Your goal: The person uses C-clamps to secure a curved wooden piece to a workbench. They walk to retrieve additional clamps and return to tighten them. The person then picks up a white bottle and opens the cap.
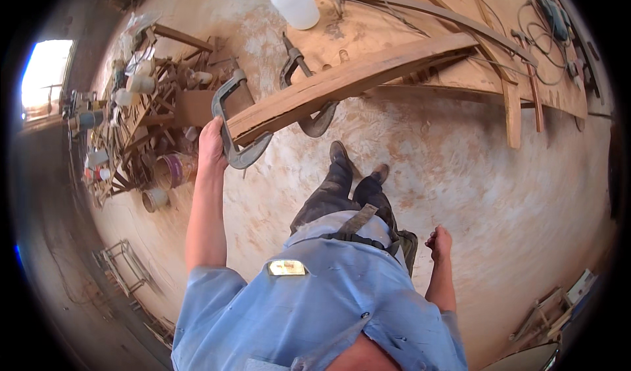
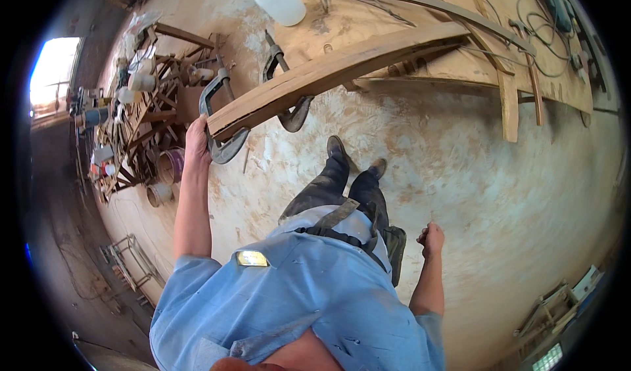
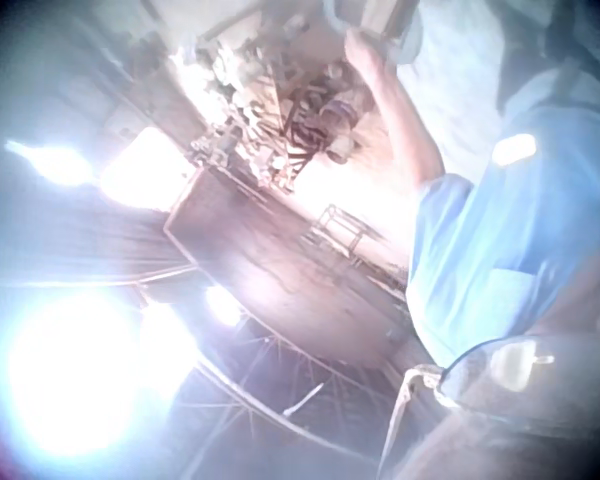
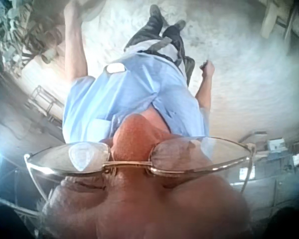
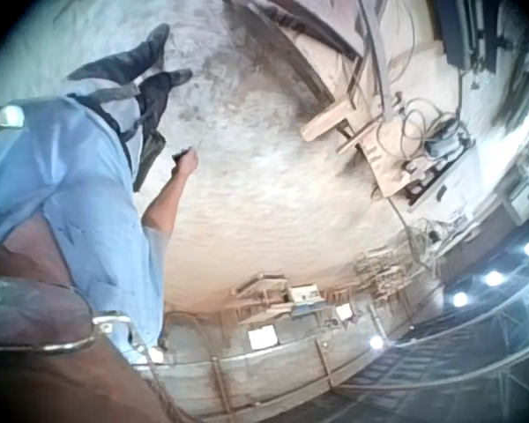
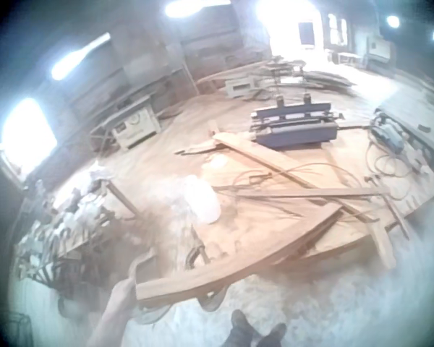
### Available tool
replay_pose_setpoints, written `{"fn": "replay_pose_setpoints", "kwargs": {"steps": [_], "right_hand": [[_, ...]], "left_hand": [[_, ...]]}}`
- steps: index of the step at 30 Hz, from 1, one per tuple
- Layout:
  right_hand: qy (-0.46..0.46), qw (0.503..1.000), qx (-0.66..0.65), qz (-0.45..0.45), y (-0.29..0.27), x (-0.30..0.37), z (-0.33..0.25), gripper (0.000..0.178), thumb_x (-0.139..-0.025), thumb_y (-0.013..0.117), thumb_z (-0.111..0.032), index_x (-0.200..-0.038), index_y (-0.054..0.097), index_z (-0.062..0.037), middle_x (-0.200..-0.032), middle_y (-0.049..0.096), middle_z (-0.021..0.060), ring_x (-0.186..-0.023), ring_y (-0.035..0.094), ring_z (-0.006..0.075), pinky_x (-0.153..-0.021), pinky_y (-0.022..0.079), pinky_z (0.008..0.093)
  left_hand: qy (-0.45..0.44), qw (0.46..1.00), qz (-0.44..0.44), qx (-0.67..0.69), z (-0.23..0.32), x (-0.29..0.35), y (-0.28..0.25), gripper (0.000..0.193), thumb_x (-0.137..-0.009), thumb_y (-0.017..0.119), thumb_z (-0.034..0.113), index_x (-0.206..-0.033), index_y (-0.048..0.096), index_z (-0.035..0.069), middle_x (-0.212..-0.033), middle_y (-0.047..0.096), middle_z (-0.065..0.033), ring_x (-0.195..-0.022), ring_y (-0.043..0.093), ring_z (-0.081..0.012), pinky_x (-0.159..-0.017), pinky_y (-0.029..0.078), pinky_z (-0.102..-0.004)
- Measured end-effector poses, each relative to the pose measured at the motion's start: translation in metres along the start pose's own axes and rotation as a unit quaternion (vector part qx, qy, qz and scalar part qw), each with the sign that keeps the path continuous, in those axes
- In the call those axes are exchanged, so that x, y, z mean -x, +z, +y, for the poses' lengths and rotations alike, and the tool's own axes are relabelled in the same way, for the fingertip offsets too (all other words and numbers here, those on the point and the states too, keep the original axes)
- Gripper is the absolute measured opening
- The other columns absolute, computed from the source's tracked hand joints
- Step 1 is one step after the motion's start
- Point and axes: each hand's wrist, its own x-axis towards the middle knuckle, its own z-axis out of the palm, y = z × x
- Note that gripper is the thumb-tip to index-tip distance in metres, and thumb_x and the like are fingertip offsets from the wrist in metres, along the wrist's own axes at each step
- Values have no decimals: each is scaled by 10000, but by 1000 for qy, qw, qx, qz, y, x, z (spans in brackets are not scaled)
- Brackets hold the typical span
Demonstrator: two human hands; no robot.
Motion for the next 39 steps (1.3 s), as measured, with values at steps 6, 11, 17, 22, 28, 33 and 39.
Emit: {"fn": "replay_pose_setpoints", "kwargs": {"steps": [6, 11, 17, 22, 28, 33, 39], "right_hand": [[-14, 999, 46, -11, 5, 5, -27, 220, -936, 531, -285, -864, 543, -78, -673, 516, 28, -490, 495, 145, -458, 480, 324], [-25, 997, 71, -10, 24, 17, -58, 194, -932, 535, -268, -820, 506, -112, -652, 493, 8, -471, 456, 121, -430, 447, 308], [-43, 993, 111, 2, 42, 22, -79, 207, -941, 532, -283, -850, 523, -97, -667, 498, 19, -469, 460, 129, -426, 449, 313], [-39, 992, 123, -2, 59, 29, -92, 210, -940, 534, -285, -842, 515, -100, -663, 483, 15, -455, 443, 124, -425, 445, 310], [-37, 990, 137, -21, 69, 29, -98, 249, -941, 542, -307, -840, 534, -79, -676, 499, 25, -480, 468, 127, -447, 469, 310], [-48, 988, 147, -14, 81, 34, -104, 273, -942, 545, -321, -867, 557, -59, -695, 516, 38, -508, 499, 134, -464, 489, 314], [-41, 987, 155, 0, 87, 36, -102, 309, -946, 546, -338, -943, 585, -32, -722, 551, 55, -528, 531, 143, -474, 507, 310]], "left_hand": [[55, 998, -12, 36, -31, -5, -10, 255, -1000, 530, 234, -1034, 595, -9, -890, 655, -41, -748, 624, -116, -680, 527, -263], [93, 996, 3, 14, -43, -2, -8, 257, -1010, 512, 247, -1035, 590, 3, -860, 603, 4, -763, 544, -71, -699, 465, -235], [190, 977, 22, -96, -52, -11, -15, 278, -1021, 499, 290, -1010, 586, 26, -839, 545, 35, -760, 455, -51, -672, 392, -215], [258, 951, 35, -168, -31, 3, -5, 358, -1017, 501, 357, -1009, 578, 7, -845, 556, 17, -788, 467, -81, -709, 411, -225], [321, 917, 6, -237, -29, -1, -18, 339, -1017, 502, 331, -1016, 581, 2, -807, 571, -17, -748, 483, -94, -663, 427, -248], [340, 910, -10, -239, -27, -7, -16, 315, -1021, 503, 289, -1099, 575, -8, -850, 528, 22, -771, 435, -77, -680, 382, -225], [353, 876, 30, -327, -44, -23, -31, 159, -986, 519, 137, -998, 592, -5, -757, 578, -109, -678, 533, -196, -628, 438, -318]]}}
